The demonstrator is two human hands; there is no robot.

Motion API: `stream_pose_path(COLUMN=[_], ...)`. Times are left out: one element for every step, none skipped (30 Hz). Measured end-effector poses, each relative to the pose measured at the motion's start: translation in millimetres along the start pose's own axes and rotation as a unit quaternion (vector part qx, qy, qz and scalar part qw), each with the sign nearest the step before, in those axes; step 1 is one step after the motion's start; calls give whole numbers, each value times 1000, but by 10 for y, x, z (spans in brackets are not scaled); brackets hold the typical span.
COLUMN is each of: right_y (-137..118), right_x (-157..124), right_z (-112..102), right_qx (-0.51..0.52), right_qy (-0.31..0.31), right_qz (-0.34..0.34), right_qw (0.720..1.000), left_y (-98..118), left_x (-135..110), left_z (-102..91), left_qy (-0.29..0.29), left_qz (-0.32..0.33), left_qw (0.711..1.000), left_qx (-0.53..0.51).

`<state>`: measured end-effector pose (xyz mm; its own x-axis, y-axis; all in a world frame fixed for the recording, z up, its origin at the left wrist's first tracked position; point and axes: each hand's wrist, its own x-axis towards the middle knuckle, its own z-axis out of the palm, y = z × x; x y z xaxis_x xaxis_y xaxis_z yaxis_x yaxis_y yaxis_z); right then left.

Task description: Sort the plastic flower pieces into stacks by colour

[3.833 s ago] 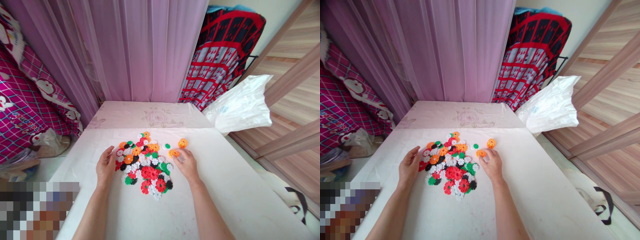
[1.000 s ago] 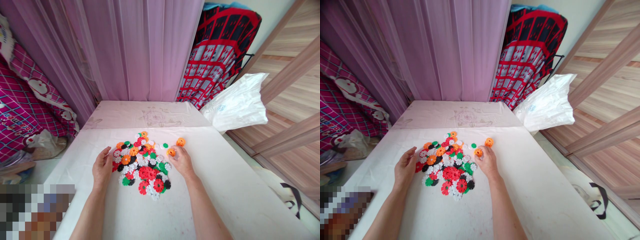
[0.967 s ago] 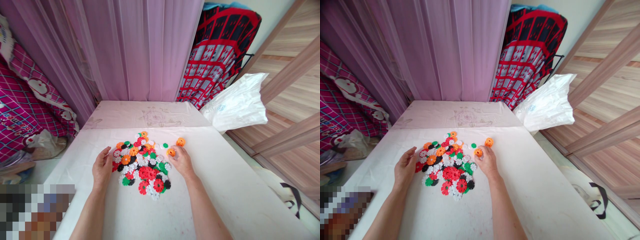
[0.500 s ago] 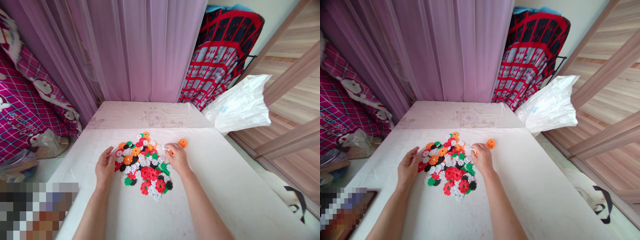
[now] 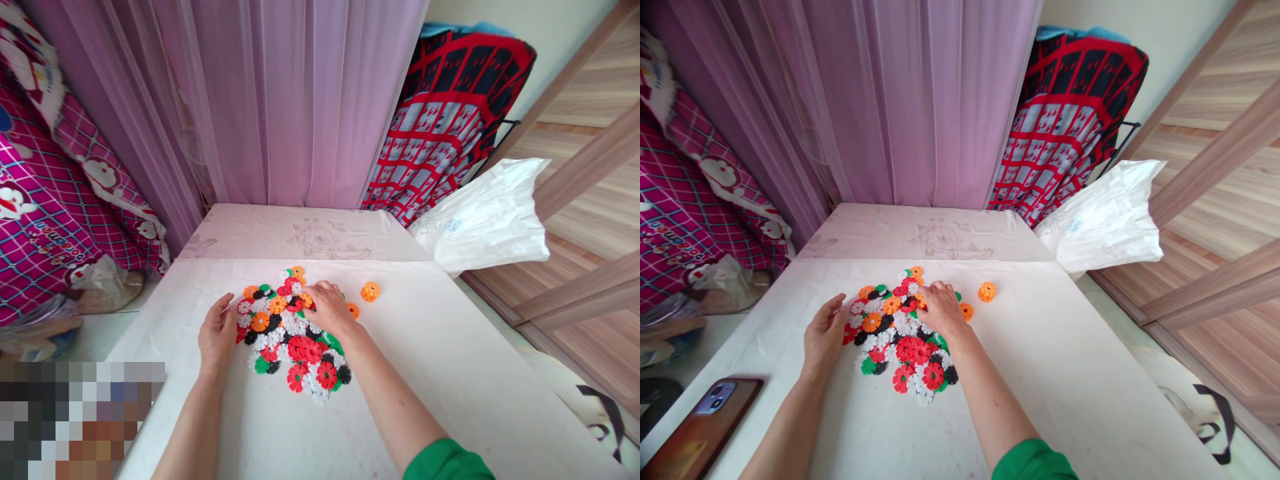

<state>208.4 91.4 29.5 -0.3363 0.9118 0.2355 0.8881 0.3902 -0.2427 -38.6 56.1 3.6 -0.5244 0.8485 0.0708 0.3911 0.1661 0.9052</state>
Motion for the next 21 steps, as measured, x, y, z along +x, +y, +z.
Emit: stream_pose_path(right_y=[14, 43, 89, 152, 229, 316, 408, 497, 578, 646, 698, 734, 753, 758, 753, 742, 728, 715, 703, 693, 686], right_x=[-69, -152, -249, -356, -468, -580, -686, -782, -862, -923, -964, -988, -995, -992, -981, -967, -953, -940, -930, -921, -913], right_z=[-8, -14, -18, -20, -19, -15, -8, 1, 12, 24, 38, 52, 67, 81, 94, 106, 116, 124, 129, 133, 134], right_qx=[5, 12, 21, 32, 43, 53, 65, 74, 78, 82, 84, 86, 87, 89, 88, 86, 83, 78, 74, 71, 69], right_qy=[24, 53, 87, 122, 161, 199, 233, 260, 279, 290, 295, 296, 293, 288, 282, 277, 272, 268, 266, 266, 266], right_qz=[8, 18, 33, 47, 68, 93, 115, 137, 161, 178, 190, 196, 195, 189, 181, 174, 168, 164, 161, 159, 158], right_qw=[1000, 998, 995, 991, 984, 974, 963, 953, 943, 937, 933, 931, 932, 935, 938, 941, 944, 946, 947, 948, 948], left_y=[-8, -18, -29, -40, -49, -55, -57, -55, -48, -38, -27, -17, -8, -2, 0, 0, -3, -7, -11, -14, -15], left_x=[4, 8, 13, 18, 22, 24, 25, 24, 22, 18, 15, 11, 8, 5, 3, 2, 2, 2, 3, 4, 4], left_z=[2, 5, 9, 13, 18, 21, 24, 25, 25, 23, 20, 16, 12, 9, 6, 4, 3, 2, 2, 1, 0], left_qy=[0, -1, -3, -4, -5, -5, -4, -2, -1, -1, -1, -2, -3, -5, -6, -6, -7, -7, -6, -5, -5], left_qz=[-1, -2, -3, -2, 0, 3, 5, 7, 8, 6, 3, 0, -2, -5, -8, -11, -13, -15, -14, -12, -9], left_qw=[1000, 1000, 1000, 1000, 1000, 1000, 1000, 1000, 1000, 1000, 1000, 1000, 1000, 1000, 1000, 1000, 1000, 1000, 1000, 1000, 1000], left_qx=[0, -1, -1, -2, -3, -4, -4, -5, -5, -3, -1, 1, 2, 1, -1, -2, -2, 0, 3, 6, 8])
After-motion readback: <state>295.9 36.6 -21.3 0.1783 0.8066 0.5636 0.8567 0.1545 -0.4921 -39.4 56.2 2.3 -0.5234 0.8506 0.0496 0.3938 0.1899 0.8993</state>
